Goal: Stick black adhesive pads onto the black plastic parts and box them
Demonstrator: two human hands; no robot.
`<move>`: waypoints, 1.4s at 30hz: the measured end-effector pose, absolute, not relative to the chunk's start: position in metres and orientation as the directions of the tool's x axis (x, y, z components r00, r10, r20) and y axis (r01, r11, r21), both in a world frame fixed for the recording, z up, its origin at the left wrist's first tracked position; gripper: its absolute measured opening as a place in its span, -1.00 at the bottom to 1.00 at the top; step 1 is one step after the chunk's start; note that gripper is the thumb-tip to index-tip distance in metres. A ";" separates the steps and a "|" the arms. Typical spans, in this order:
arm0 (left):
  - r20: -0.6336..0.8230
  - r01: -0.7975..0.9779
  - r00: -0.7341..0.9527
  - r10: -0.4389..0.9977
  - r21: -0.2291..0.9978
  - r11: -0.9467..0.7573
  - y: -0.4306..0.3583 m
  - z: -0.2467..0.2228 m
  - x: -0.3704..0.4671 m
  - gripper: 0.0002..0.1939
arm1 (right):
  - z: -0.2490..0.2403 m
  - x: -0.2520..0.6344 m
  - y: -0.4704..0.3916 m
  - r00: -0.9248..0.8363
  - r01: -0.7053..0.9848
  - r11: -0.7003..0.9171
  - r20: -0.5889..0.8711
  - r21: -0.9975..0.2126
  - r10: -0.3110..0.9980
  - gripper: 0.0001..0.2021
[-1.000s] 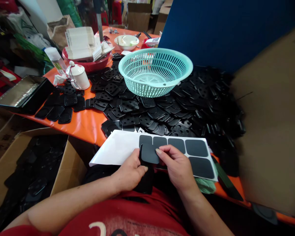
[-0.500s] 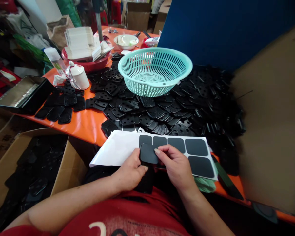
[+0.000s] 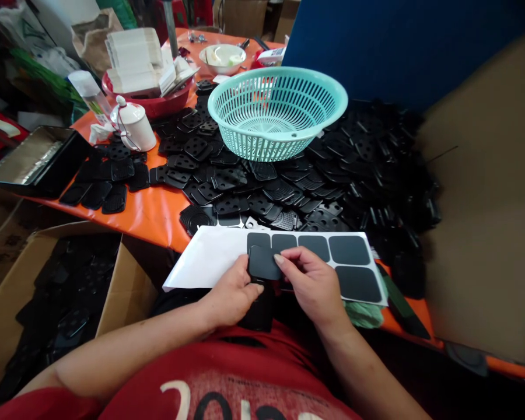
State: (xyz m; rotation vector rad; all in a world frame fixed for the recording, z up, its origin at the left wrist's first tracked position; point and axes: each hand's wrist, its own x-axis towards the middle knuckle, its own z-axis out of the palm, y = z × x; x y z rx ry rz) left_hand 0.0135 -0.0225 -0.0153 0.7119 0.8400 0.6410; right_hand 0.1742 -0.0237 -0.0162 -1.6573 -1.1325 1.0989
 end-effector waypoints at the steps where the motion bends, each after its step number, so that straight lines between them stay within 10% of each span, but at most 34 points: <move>1: -0.432 -0.227 0.513 0.742 0.765 0.603 -0.023 -0.015 0.014 -0.60 | -0.016 0.174 -0.024 0.212 0.235 -0.252 -0.204 -0.939 0.956 -0.71; 21: -0.376 -0.257 0.525 0.764 0.786 0.563 -0.025 -0.014 0.011 -0.64 | -0.013 0.173 -0.027 0.120 0.613 0.022 0.121 -0.790 0.985 -0.82; 32: -0.255 -0.298 0.542 0.801 0.833 0.467 -0.027 -0.012 0.009 -0.73 | -0.003 0.176 -0.026 -0.140 0.911 0.253 0.333 -0.326 0.932 -0.64; 36: -0.230 -0.365 0.573 0.787 0.788 0.496 -0.027 -0.014 0.008 -0.68 | -0.003 0.180 -0.024 -0.039 0.790 0.139 0.177 -0.598 0.983 -0.66; 39: -0.219 -0.415 0.621 0.752 0.723 0.553 -0.028 -0.017 0.008 -0.62 | -0.005 0.181 -0.023 0.001 0.374 -0.139 -0.149 -0.917 0.989 -0.71; 42: -0.240 -0.434 0.630 0.739 0.681 0.590 -0.031 -0.019 0.008 -0.58 | -0.006 0.180 -0.024 -0.039 0.063 -0.300 -0.303 -0.952 0.952 -0.64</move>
